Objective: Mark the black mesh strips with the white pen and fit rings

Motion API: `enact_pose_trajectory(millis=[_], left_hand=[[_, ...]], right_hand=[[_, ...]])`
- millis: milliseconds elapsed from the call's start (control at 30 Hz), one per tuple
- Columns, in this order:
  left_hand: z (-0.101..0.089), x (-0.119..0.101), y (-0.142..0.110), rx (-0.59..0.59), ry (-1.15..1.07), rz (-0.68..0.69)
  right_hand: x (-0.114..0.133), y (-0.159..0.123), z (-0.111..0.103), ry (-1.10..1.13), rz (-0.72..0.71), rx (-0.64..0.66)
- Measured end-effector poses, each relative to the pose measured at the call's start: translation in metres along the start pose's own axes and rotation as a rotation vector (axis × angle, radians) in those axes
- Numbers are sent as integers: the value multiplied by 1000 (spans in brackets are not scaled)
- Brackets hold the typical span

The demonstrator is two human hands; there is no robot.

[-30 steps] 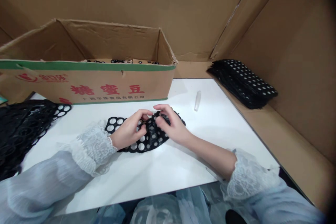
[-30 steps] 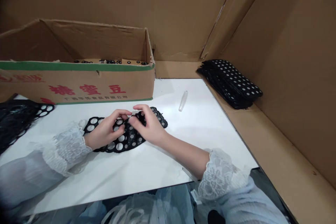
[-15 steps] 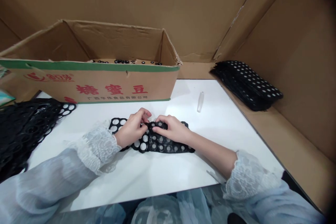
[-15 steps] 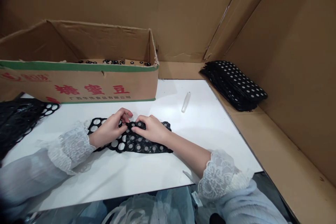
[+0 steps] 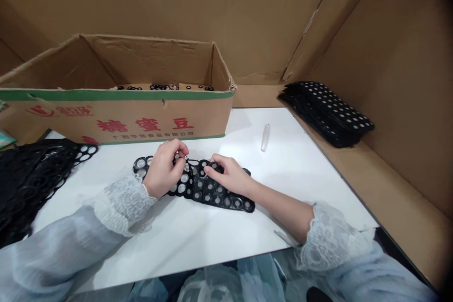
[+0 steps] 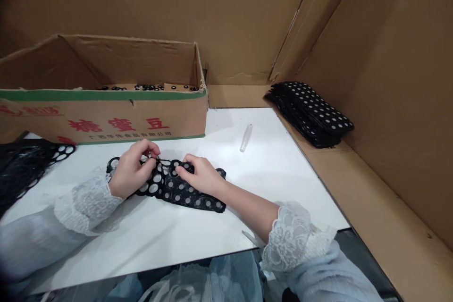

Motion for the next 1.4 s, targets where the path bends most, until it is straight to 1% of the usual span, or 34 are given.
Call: enact_pose_trajectory(millis=[67, 133, 300, 367, 400, 533, 633, 700, 800, 867, 933, 1033, 1133, 1200, 1267, 1400], left_hand=[[7, -9, -4, 55, 109, 108], [17, -14, -8, 148, 111, 173], [38, -16, -10, 385, -112, 183], [42, -14, -9, 442, -158, 164], [43, -12, -8, 450, -173, 152], [42, -8, -7, 427, -188, 141], [40, -7, -9, 397, -160, 156], [38, -6, -9, 373, -128, 174], [37, -9, -11, 376, -81, 253], [37, -10, -12, 382, -54, 281], [36, -11, -13, 352, -16, 262], [34, -16, -16, 274, 101, 243], [33, -24, -20, 206, 210, 283], [34, -28, -22, 174, 244, 317], [35, -29, -23, 166, 248, 320], [38, -26, -23, 194, 198, 284]], right_hand=[[1, 0, -1, 33, -27, -21], [3, 0, -1, 63, -55, -28], [7, -1, -1, 150, -93, 14], [8, -2, 0, 186, -116, 36], [8, -2, 1, 198, -127, 47], [9, -2, -1, 190, -156, 30], [7, -1, -2, 215, -122, 15], [3, -1, -1, 298, -66, 19], [-4, -1, 3, 453, 23, 29], [-6, -2, 6, 513, 42, 45], [-7, -2, 7, 537, 31, 41], [-7, -2, 6, 552, 26, 18], [-5, -2, 7, 569, 34, 23], [-3, -2, 7, 583, 32, 28], [-1, -3, 7, 572, 36, 23], [1, -4, 7, 576, 19, 30]])
Point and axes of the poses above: each hand's wrist, its own y-axis towards the middle knuckle, its own z-axis out of the palm, x = y × z, the point moved 7 cm from there along y, towards the middle knuckle, and after that the axes turned 8 degrees about x, right-handed, at the moved point
